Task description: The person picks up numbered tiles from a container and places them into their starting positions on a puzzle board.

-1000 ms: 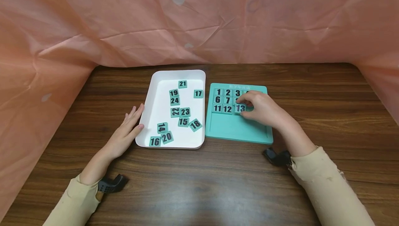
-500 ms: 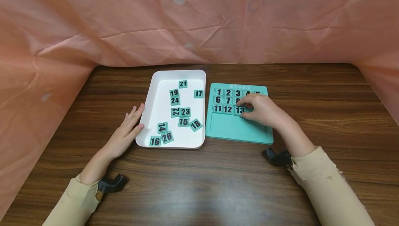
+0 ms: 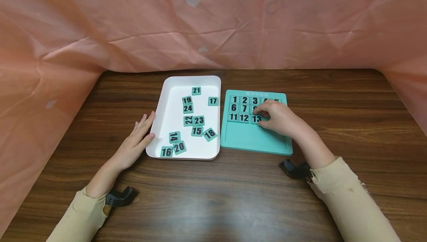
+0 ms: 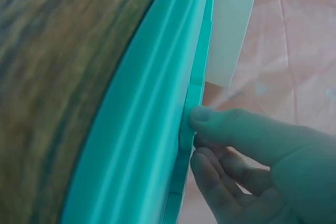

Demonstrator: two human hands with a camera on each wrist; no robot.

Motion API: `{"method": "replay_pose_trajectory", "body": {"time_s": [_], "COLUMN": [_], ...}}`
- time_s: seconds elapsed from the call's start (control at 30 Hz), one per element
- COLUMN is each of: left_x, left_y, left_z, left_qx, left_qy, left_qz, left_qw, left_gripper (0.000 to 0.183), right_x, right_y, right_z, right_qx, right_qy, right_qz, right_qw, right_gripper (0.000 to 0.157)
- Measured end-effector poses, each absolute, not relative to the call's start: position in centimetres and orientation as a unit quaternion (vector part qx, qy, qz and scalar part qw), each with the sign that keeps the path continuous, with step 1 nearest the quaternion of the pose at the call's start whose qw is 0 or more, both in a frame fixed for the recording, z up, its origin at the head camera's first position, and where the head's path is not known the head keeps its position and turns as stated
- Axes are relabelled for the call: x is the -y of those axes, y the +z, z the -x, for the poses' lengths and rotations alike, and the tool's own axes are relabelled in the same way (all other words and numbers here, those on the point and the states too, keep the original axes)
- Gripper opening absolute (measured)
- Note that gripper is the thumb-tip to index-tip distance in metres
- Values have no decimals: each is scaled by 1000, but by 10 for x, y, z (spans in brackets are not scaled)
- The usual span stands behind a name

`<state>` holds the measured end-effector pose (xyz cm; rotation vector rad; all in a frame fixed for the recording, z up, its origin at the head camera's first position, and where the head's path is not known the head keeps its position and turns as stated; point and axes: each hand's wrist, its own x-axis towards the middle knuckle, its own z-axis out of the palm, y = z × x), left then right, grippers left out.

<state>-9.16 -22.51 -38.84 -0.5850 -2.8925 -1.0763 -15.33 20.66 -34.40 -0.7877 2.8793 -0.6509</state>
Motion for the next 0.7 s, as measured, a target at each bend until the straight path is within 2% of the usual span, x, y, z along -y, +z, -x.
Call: {"method": "replay_pose_trajectory", "body": {"time_s": [0.7], "left_x": [225], "left_y": [-388], "left_z": [91], "left_qx": [921], "left_qy": [-343], "left_qz": [186], "left_qw": [-3], "left_gripper": [58], "right_x": [-203], "right_y": [-345], "right_z": [155], "right_qx": [-939], "right_qy": [-211], "right_qz": [270], "right_qw": [40], "right_gripper": [30]}}
